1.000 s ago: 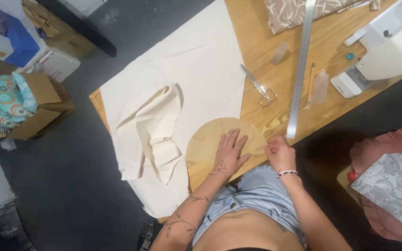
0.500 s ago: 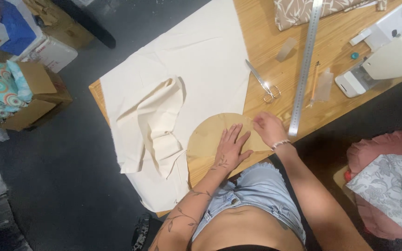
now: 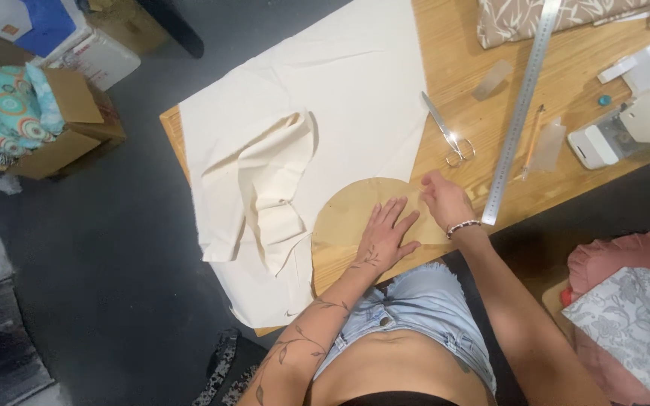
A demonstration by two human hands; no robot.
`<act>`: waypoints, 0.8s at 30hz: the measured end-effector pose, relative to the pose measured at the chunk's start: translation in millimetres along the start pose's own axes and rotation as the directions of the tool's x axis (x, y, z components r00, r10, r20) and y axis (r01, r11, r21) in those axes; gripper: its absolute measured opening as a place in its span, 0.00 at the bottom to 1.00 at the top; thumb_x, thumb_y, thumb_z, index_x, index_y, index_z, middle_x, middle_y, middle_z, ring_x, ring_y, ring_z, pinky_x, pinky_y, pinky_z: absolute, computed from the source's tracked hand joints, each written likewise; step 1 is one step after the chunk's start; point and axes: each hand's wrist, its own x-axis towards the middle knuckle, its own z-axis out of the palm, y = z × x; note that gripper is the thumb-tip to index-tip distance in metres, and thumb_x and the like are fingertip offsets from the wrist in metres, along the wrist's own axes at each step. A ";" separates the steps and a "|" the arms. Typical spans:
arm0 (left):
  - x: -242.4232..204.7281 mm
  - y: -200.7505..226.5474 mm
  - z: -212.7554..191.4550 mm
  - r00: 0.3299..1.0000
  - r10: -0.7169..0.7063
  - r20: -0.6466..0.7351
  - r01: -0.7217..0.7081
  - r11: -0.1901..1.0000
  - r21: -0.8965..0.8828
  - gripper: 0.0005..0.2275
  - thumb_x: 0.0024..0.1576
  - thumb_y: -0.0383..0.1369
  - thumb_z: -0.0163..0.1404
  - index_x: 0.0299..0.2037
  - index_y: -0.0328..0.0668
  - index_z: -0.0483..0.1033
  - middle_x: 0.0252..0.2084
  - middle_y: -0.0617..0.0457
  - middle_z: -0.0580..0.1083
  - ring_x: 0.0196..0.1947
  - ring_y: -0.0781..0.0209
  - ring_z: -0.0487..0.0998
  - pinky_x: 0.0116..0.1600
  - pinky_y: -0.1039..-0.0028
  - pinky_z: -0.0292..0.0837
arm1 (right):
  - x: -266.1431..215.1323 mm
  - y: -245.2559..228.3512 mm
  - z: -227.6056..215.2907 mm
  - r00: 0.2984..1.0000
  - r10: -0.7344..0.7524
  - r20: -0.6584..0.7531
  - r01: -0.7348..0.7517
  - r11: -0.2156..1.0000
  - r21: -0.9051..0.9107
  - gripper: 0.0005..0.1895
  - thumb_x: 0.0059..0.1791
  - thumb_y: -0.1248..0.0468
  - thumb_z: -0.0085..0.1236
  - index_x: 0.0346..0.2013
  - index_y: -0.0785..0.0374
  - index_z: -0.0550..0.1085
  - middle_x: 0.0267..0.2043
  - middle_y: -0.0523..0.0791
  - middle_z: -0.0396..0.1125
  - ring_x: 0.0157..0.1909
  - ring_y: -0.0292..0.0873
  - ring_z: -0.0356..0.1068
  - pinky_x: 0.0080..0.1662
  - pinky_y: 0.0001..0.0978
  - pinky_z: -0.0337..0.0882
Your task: The person uses scissors to cut a piece of white fabric following a semi-circular cardboard template. They then measure the fabric with a ruler and cut another piece of fabric along a curved line drawn on it. The person also handles a small white cap and a patterned cloth during the process.
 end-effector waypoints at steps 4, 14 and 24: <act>1.7 1.0 -2.2 1.000 -0.010 0.011 0.010 0.999 0.038 0.31 0.52 0.51 0.56 0.67 0.59 0.65 0.74 0.50 0.57 0.76 0.49 0.52 0.77 0.49 0.46 | 4.2 6.2 -10.0 0.996 -0.072 0.053 0.074 0.997 -0.030 0.18 0.50 0.63 0.53 0.54 0.53 0.65 0.42 0.49 0.75 0.52 0.56 0.73 0.53 0.53 0.72; 26.1 20.3 -29.8 0.759 -0.641 0.113 0.199 0.064 -0.978 0.18 0.58 0.40 0.58 0.56 0.40 0.77 0.52 0.41 0.76 0.54 0.49 0.76 0.62 0.61 0.71 | -22.7 -73.1 -32.0 0.971 -0.227 0.069 0.204 0.947 0.248 0.23 0.46 0.63 0.62 0.53 0.56 0.64 0.44 0.50 0.75 0.47 0.55 0.75 0.50 0.49 0.73; -5.6 -37.5 0.4 0.499 -0.820 0.279 0.182 -0.216 -0.959 0.12 0.62 0.36 0.54 0.52 0.38 0.79 0.49 0.37 0.78 0.52 0.47 0.79 0.57 0.60 0.74 | 47.4 -75.0 15.6 0.958 -0.277 0.069 0.279 0.960 -0.024 0.20 0.46 0.63 0.65 0.50 0.51 0.69 0.40 0.42 0.76 0.48 0.49 0.74 0.52 0.45 0.72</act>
